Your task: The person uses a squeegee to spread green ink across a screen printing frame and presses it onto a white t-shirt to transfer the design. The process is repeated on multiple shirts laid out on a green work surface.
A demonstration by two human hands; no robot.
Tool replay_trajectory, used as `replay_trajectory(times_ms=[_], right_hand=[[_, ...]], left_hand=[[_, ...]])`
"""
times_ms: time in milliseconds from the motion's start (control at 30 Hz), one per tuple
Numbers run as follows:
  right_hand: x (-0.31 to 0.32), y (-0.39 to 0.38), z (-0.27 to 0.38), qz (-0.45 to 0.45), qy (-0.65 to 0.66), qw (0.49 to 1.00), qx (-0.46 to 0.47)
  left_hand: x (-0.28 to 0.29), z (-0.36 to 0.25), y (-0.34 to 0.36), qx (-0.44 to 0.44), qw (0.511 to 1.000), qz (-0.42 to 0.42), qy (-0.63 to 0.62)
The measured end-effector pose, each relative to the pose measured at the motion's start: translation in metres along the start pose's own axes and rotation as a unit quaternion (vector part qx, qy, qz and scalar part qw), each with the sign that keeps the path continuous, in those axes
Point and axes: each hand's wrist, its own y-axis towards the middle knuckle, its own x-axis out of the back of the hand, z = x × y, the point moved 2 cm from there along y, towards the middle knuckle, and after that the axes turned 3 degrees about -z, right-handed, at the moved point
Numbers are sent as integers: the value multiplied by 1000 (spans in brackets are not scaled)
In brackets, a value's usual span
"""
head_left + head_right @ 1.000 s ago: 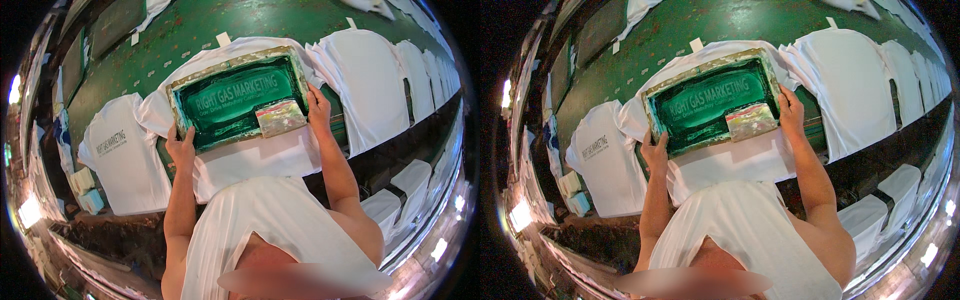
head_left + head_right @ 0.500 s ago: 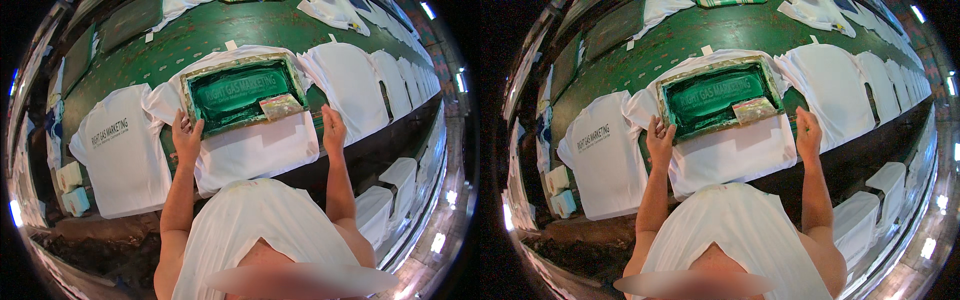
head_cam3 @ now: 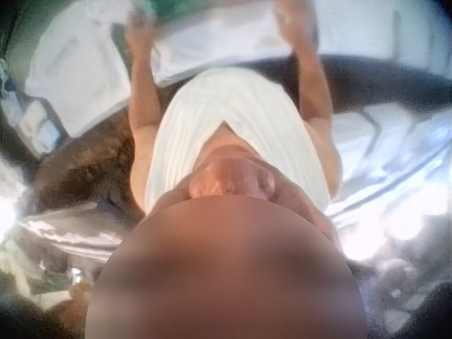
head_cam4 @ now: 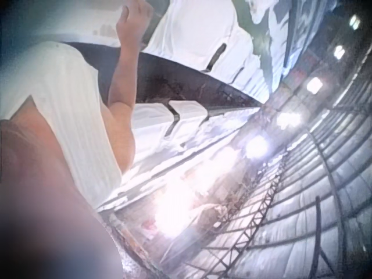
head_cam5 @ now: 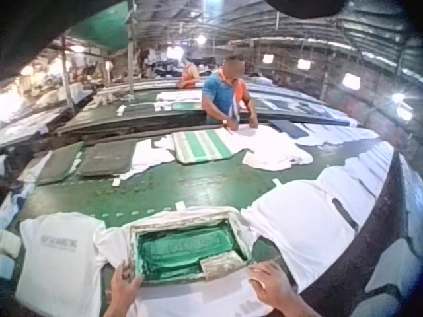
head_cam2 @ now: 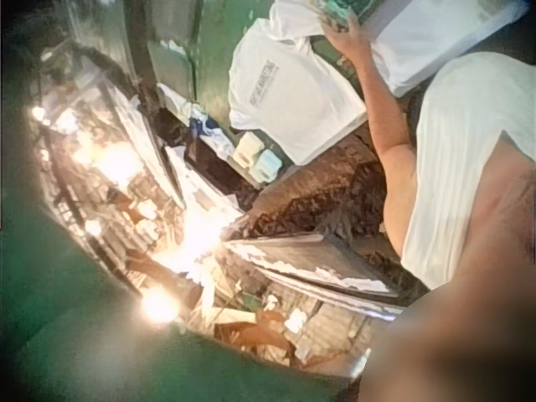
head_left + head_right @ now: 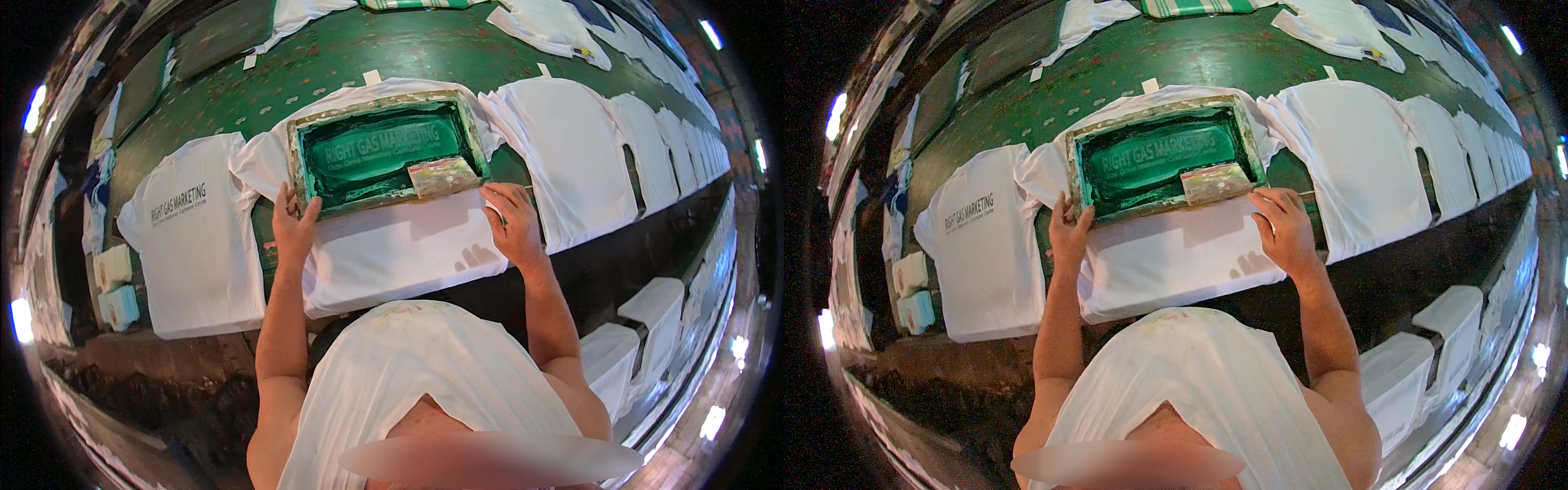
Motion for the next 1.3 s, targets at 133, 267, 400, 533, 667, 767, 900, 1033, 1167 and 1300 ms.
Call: replay_trajectory(times_ms=[133,267,400,533,667,767,900,1033,1167,1300], right_hand=[[11,-6,-43,-29,41,999,4],[21,-18,-87,-61,81,994,-31],[22,-19,-113,-79,136,983,-95],[17,-4,-113,-92,157,982,-49],[8,15,-91,-37,171,984,19],[-2,30,-69,69,110,989,68],[-20,53,-49,142,42,983,106],[-34,77,-43,157,30,979,125],[-49,91,-32,130,7,986,102],[-67,109,-11,154,17,985,74]], left_hand=[[11,-17,-9,-24,993,-114,-23],[25,-40,-34,-21,972,-228,52],[29,-59,-58,-26,964,-250,87],[17,-62,-61,3,981,-184,59],[-2,-57,-53,26,984,-85,157],[-13,-51,-44,57,989,-41,132],[-18,-48,-32,-28,972,-21,233],[-17,-42,-24,-41,976,3,216],[-16,-37,-18,-23,980,10,196],[-15,-38,-18,-15,983,10,183]])
